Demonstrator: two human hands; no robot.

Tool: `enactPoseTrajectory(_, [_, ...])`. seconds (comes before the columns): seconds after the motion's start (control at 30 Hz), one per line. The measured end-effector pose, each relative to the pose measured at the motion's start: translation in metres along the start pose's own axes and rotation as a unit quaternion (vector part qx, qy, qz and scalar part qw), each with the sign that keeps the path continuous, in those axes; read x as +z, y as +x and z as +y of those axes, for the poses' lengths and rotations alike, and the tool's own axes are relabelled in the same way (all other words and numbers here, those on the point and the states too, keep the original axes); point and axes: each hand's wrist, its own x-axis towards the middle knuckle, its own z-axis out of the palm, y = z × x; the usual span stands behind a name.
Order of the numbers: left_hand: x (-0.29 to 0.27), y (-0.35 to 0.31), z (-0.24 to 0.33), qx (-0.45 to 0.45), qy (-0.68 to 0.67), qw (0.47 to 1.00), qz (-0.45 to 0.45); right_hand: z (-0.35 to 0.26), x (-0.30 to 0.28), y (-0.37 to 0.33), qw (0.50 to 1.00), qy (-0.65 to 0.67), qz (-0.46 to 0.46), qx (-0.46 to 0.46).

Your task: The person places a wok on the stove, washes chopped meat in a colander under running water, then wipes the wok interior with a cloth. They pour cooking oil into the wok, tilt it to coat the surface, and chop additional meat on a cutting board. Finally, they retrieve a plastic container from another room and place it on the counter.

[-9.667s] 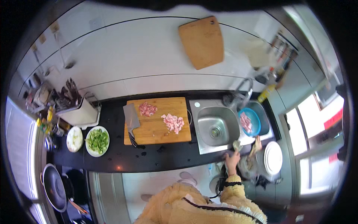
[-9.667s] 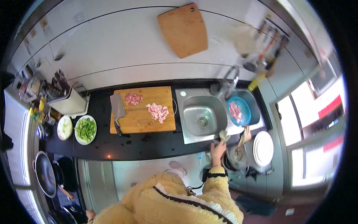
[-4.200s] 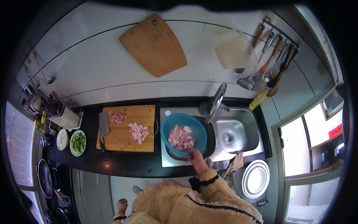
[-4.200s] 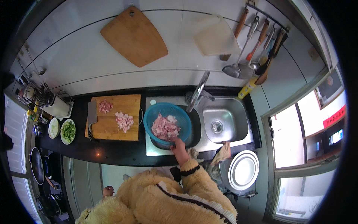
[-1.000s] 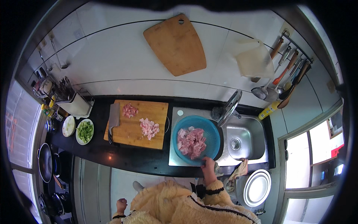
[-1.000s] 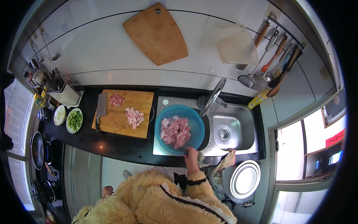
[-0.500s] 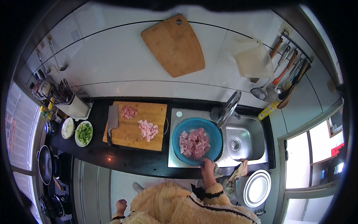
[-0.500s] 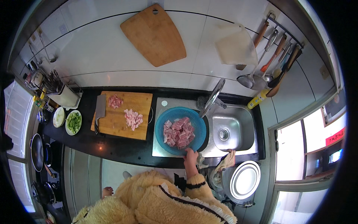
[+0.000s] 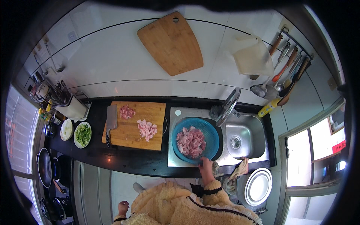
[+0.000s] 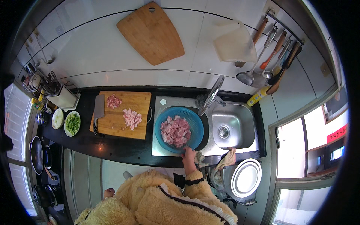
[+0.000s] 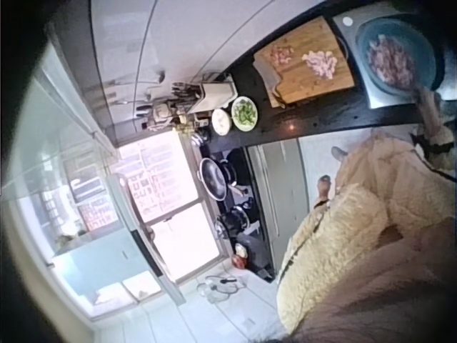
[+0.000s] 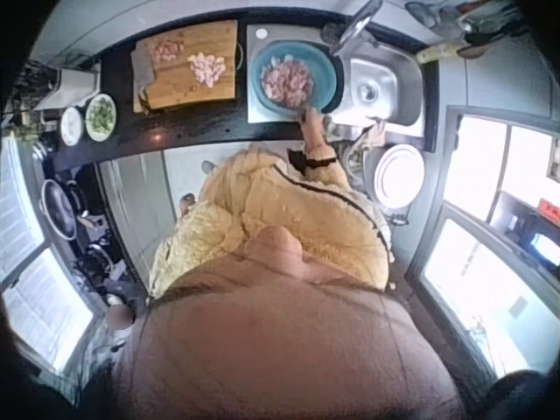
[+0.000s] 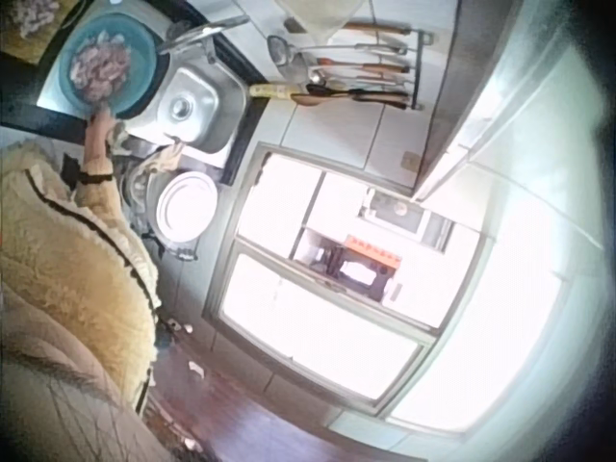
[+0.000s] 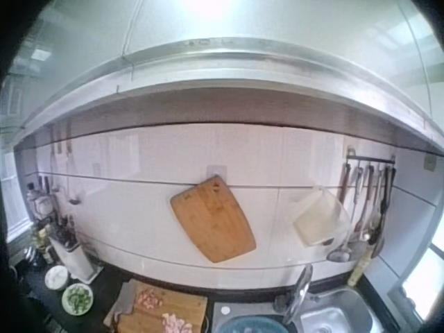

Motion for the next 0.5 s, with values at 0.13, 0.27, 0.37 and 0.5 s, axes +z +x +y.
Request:
enactPoseTrajectory(0.13, [-0.006, -0.010, 0.000, 0.049, 0.018, 0.998, -0.018, -0.005, 0.007, 0.013, 1.000, -0.015, -0.020, -0.005])
enactPoseTrajectory(0.27, [-0.004, -0.013, 0.000, 0.023, -0.024, 0.999, 0.008, -0.002, 0.012, 0.033, 1.000, -0.027, 0.002, 0.006])
enactPoseTrajectory(0.37, [-0.001, -0.015, -0.002, 0.002, -0.024, 1.000, 0.014, 0.001, 0.011, 0.053, 0.999, -0.038, 0.020, 0.027])
enactPoseTrajectory(0.5, [-0.001, -0.014, -0.007, -0.016, -0.014, 1.000, 0.019, 0.006, 0.011, 0.079, 0.998, -0.046, -0.021, 0.028])
